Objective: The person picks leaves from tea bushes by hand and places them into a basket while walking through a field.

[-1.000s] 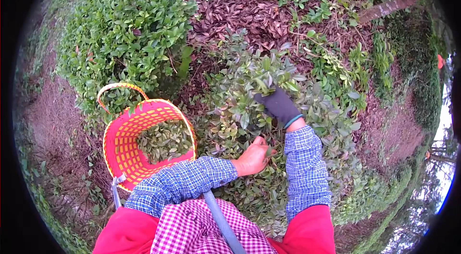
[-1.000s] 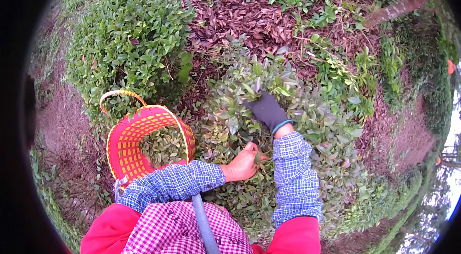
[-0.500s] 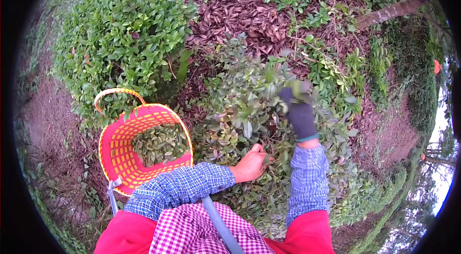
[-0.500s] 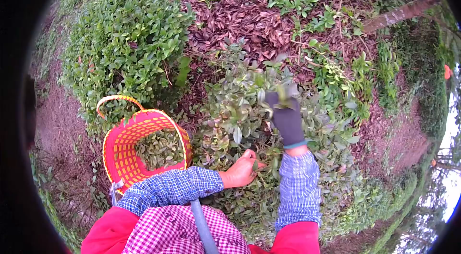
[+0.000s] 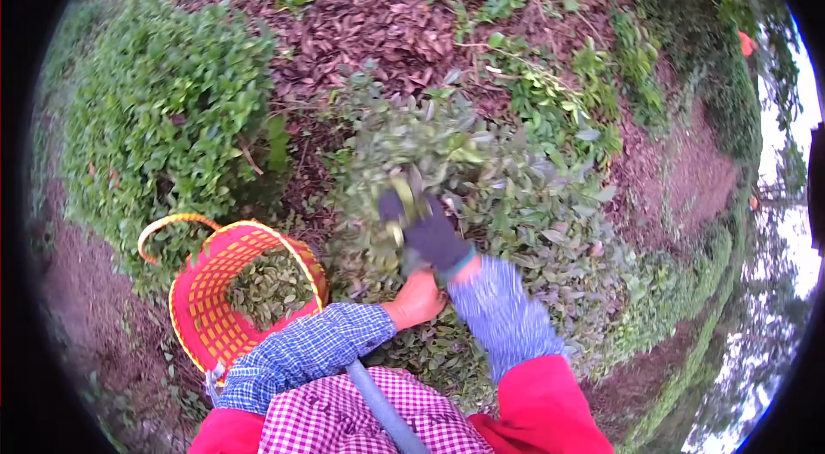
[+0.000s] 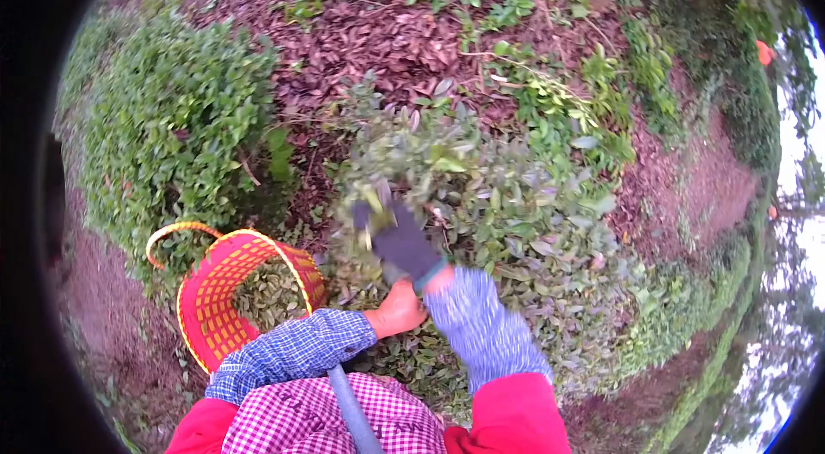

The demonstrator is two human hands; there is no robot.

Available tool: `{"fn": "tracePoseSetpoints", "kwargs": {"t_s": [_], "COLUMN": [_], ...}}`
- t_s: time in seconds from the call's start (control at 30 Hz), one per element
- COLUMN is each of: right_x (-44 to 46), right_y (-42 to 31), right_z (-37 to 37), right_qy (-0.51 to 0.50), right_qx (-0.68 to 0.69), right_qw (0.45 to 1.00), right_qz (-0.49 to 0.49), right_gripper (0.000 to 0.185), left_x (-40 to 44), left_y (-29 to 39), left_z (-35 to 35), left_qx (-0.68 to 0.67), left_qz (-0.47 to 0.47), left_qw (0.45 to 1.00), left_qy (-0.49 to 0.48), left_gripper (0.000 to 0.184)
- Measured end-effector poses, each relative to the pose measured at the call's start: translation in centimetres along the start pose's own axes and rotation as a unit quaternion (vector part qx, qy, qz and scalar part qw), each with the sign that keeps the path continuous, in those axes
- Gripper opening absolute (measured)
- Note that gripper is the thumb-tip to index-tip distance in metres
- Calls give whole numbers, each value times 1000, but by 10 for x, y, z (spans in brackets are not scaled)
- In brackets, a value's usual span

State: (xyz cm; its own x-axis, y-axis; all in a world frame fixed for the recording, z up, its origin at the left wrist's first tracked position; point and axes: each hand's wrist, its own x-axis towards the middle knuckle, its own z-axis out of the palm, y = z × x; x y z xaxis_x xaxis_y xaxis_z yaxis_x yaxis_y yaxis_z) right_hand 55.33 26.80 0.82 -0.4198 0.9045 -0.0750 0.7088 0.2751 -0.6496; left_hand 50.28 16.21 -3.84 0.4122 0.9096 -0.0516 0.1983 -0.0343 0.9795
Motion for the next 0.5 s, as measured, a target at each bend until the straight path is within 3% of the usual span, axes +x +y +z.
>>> {"fn": "tracePoseSetpoints", "kwargs": {"t_s": [0.07, 0.1, 0.13, 0.2, 0.27, 0.3, 0.33, 0.37, 0.4, 0.47, 0.5], "right_x": [-48, -64, -84, -111, -138, -152, -144, -135, -130, -120, -110], "right_y": [-20, -28, -21, -2, 50, 76, 73, 70, 80, 95, 97], "right_z": [-38, -64, -72, -97, -115, -123, -139, -154, -161, -167, -170], "right_qy": [50, 64, 70, 97, 167, 179, 223, 312, 317, 178, 184], "right_qx": [-64, -70, 112, 448, 88, -78, 156, 366, 372, 189, 192], "right_qw": [992, 987, 989, 888, 974, 962, 920, 803, 799, 945, 943], "right_qz": [-96, -128, -68, 22, 124, 191, 282, 350, 351, 199, 199], "right_gripper": [26, 23, 23, 23, 25, 26, 35, 44, 44, 56, 56], "left_x": [4, 5, 6, 10, 11, 13, 12, 10, 10, 8, 5], "left_y": [-8, -23, -9, 1, 9, 12, 10, 11, 13, 11, -16], "left_z": [9, 14, 3, -4, 1, 2, 3, 6, 8, 10, 26], "left_qx": [80, -18, 6, 18, 9, 14, 21, 27, 33, 35, -90], "left_qz": [173, 103, 83, 55, 37, 39, 39, 38, 39, 27, 1], "left_qw": [971, 988, 992, 997, 997, 997, 997, 997, 997, 997, 992], "left_qy": [145, 115, 92, 55, 69, 68, 67, 63, 57, 59, 85], "left_gripper": [37, 39, 36, 25, 22, 22, 22, 22, 22, 20, 20]}}
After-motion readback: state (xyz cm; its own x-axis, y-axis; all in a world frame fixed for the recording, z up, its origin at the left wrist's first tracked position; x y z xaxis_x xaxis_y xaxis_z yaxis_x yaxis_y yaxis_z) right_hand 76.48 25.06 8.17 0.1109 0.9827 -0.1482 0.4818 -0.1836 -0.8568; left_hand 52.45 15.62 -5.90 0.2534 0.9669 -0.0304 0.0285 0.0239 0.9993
